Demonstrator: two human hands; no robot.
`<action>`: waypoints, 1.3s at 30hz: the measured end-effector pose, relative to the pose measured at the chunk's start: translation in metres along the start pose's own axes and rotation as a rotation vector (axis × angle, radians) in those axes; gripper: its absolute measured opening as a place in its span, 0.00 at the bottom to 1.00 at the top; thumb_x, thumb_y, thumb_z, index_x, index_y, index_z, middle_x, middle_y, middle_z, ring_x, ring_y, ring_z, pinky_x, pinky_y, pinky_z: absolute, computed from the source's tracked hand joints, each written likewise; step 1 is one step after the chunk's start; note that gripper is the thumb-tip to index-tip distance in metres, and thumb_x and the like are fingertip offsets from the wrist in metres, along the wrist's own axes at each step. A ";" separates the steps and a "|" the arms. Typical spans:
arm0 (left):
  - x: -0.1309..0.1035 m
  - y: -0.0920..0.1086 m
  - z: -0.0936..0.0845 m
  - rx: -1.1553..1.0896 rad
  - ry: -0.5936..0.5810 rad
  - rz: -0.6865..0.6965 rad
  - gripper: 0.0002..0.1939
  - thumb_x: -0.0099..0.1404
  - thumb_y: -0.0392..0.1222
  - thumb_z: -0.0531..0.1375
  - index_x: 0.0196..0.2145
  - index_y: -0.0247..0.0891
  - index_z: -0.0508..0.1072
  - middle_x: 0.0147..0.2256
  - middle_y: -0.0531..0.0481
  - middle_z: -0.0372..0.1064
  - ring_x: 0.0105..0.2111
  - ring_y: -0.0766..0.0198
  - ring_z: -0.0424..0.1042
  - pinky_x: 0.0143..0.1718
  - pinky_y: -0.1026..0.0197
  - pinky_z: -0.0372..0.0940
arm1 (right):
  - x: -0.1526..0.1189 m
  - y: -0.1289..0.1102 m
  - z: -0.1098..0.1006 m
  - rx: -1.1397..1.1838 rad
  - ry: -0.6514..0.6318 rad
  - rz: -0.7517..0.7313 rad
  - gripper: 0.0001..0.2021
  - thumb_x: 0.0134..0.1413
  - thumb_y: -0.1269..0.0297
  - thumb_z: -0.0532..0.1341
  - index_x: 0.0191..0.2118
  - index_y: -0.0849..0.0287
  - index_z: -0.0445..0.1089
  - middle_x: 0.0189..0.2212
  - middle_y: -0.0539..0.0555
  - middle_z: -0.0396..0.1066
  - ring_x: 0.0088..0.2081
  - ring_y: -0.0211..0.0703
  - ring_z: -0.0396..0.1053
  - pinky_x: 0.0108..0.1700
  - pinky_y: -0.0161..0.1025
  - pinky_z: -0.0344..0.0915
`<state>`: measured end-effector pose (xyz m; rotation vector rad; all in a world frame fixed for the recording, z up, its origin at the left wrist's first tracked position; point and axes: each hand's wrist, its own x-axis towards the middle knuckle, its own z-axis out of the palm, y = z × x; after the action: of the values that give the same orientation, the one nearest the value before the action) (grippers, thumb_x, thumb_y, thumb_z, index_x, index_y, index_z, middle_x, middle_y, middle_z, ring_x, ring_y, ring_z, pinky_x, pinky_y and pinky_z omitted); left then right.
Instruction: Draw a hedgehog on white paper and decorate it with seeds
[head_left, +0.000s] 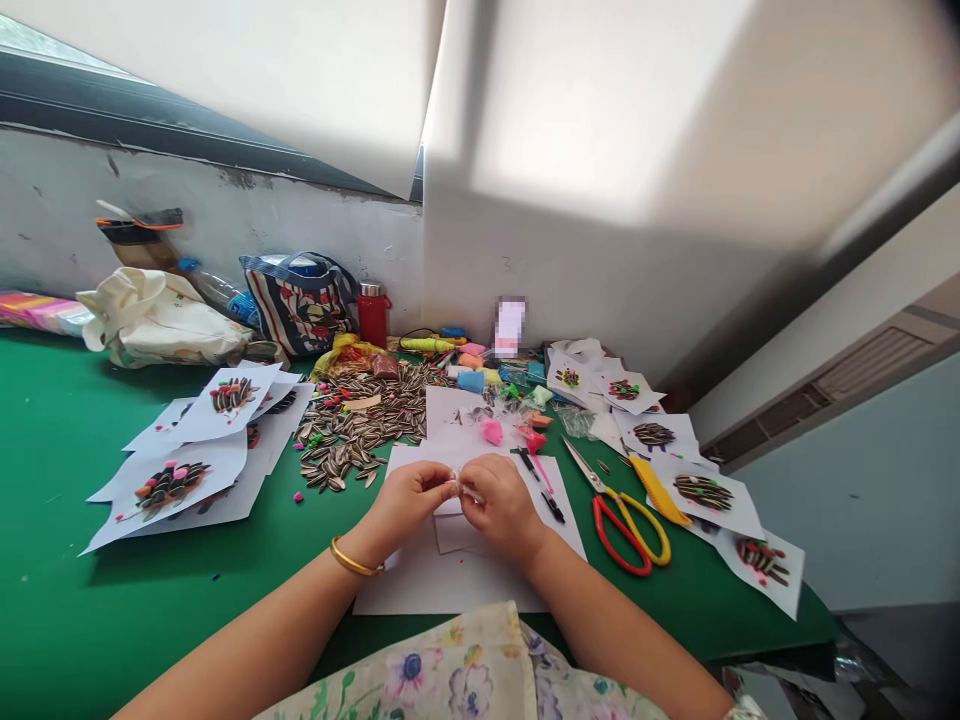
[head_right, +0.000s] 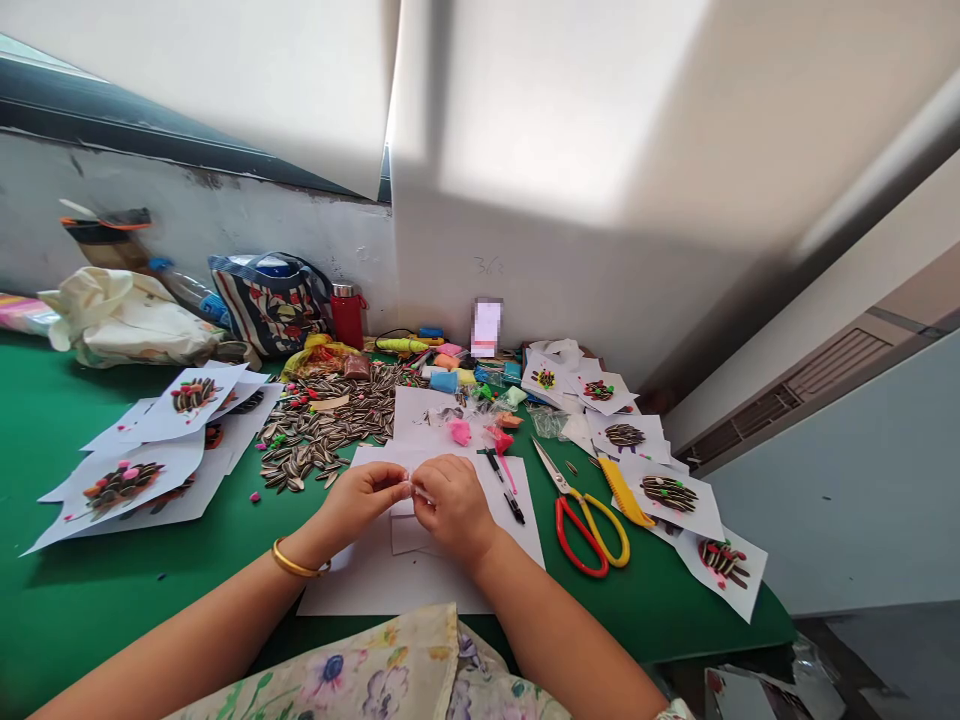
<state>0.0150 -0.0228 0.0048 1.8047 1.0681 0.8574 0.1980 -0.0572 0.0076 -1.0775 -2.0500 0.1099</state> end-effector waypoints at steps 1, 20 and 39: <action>0.000 0.000 0.000 0.011 -0.016 -0.001 0.11 0.59 0.48 0.62 0.32 0.39 0.78 0.31 0.52 0.77 0.32 0.61 0.74 0.35 0.63 0.67 | 0.000 -0.001 0.000 -0.004 0.003 0.000 0.05 0.52 0.73 0.59 0.35 0.56 0.67 0.34 0.52 0.72 0.37 0.44 0.66 0.43 0.43 0.57; -0.001 0.002 0.000 0.144 0.057 0.104 0.07 0.61 0.44 0.62 0.33 0.40 0.78 0.31 0.52 0.77 0.31 0.63 0.73 0.34 0.63 0.65 | 0.002 0.000 -0.001 0.123 0.006 0.084 0.05 0.51 0.72 0.57 0.34 0.56 0.66 0.31 0.52 0.71 0.35 0.43 0.67 0.41 0.40 0.60; -0.002 0.011 0.000 0.047 0.122 0.092 0.09 0.61 0.46 0.61 0.31 0.38 0.75 0.28 0.52 0.73 0.28 0.65 0.70 0.31 0.64 0.66 | 0.001 0.004 0.000 0.143 0.105 0.214 0.06 0.44 0.73 0.57 0.29 0.56 0.67 0.27 0.50 0.69 0.32 0.42 0.66 0.38 0.39 0.62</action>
<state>0.0177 -0.0272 0.0141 1.8724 1.0959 1.0163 0.2004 -0.0542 0.0064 -1.1844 -1.8015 0.2975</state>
